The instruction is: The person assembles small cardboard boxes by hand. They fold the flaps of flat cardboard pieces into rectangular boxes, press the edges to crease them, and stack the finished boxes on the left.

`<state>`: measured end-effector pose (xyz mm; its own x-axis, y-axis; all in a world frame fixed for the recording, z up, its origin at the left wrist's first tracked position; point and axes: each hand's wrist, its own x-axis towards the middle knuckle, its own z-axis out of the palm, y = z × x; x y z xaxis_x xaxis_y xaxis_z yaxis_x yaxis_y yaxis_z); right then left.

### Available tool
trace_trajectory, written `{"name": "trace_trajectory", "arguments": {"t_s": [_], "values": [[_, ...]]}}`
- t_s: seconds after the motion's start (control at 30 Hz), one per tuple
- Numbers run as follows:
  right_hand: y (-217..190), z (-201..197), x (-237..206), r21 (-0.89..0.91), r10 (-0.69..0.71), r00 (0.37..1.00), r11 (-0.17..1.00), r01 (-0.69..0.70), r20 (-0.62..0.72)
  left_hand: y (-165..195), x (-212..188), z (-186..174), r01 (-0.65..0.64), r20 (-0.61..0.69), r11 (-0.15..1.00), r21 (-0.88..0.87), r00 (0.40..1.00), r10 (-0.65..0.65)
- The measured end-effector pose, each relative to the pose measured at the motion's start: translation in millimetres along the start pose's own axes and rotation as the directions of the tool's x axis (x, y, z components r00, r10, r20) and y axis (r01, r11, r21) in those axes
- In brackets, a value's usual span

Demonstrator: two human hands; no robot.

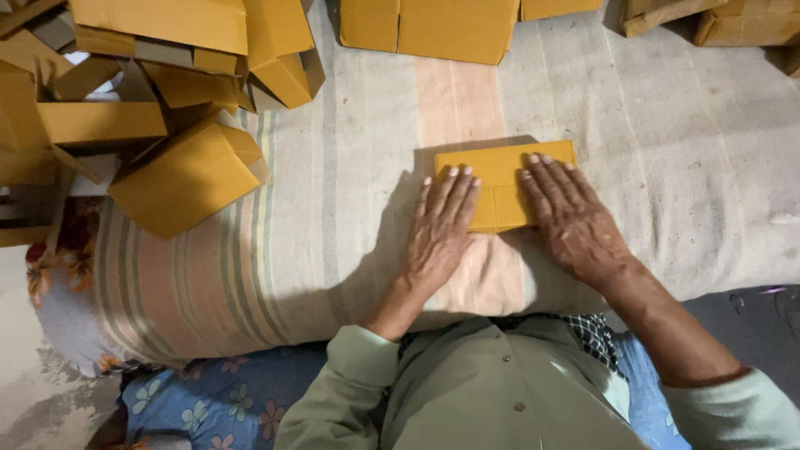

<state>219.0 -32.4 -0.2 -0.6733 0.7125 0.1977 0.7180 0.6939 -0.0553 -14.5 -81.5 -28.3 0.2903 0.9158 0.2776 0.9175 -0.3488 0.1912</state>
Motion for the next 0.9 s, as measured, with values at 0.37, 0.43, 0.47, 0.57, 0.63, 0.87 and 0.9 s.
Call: {"name": "trace_trajectory", "arguments": {"t_s": [0.37, 0.43, 0.47, 0.57, 0.63, 0.87, 0.9], "values": [[-35, 3, 16, -0.378, 0.103, 0.94, 0.925, 0.03, 0.326, 36, 19, 34, 0.037, -0.084, 0.993, 0.114, 0.996, -0.028], [-27, 5, 14, -0.476, 0.107, 0.94, 0.877, 0.064, 0.324, 28, 20, 36, 0.024, -0.082, 0.976, 0.215, 0.997, -0.006], [-23, 6, 11, -0.514, 0.107, 0.936, 0.853, 0.087, 0.335, 24, 15, 35, 0.02, -0.068, 0.966, 0.26, 0.998, -0.003], [-1, -1, -5, 0.016, 0.068, 0.997, 0.998, -0.067, -0.04, -1, -1, 23, 0.048, -0.082, 0.934, 0.355, 0.996, -0.02], [3, -5, -15, -0.03, 0.095, 0.995, 0.995, -0.096, -0.025, -7, -11, 14, 0.09, -0.045, 0.99, 0.113, 0.995, -0.086], [-31, 6, 16, -0.578, 0.16, 0.916, 0.811, 0.091, 0.369, 22, 9, 9, 0.1, -0.011, 0.994, 0.051, 0.995, -0.099], [-33, 7, 18, -0.53, 0.146, 0.928, 0.845, 0.064, 0.344, 24, 11, 10, 0.091, -0.008, 0.992, 0.089, 0.996, -0.09]]}}
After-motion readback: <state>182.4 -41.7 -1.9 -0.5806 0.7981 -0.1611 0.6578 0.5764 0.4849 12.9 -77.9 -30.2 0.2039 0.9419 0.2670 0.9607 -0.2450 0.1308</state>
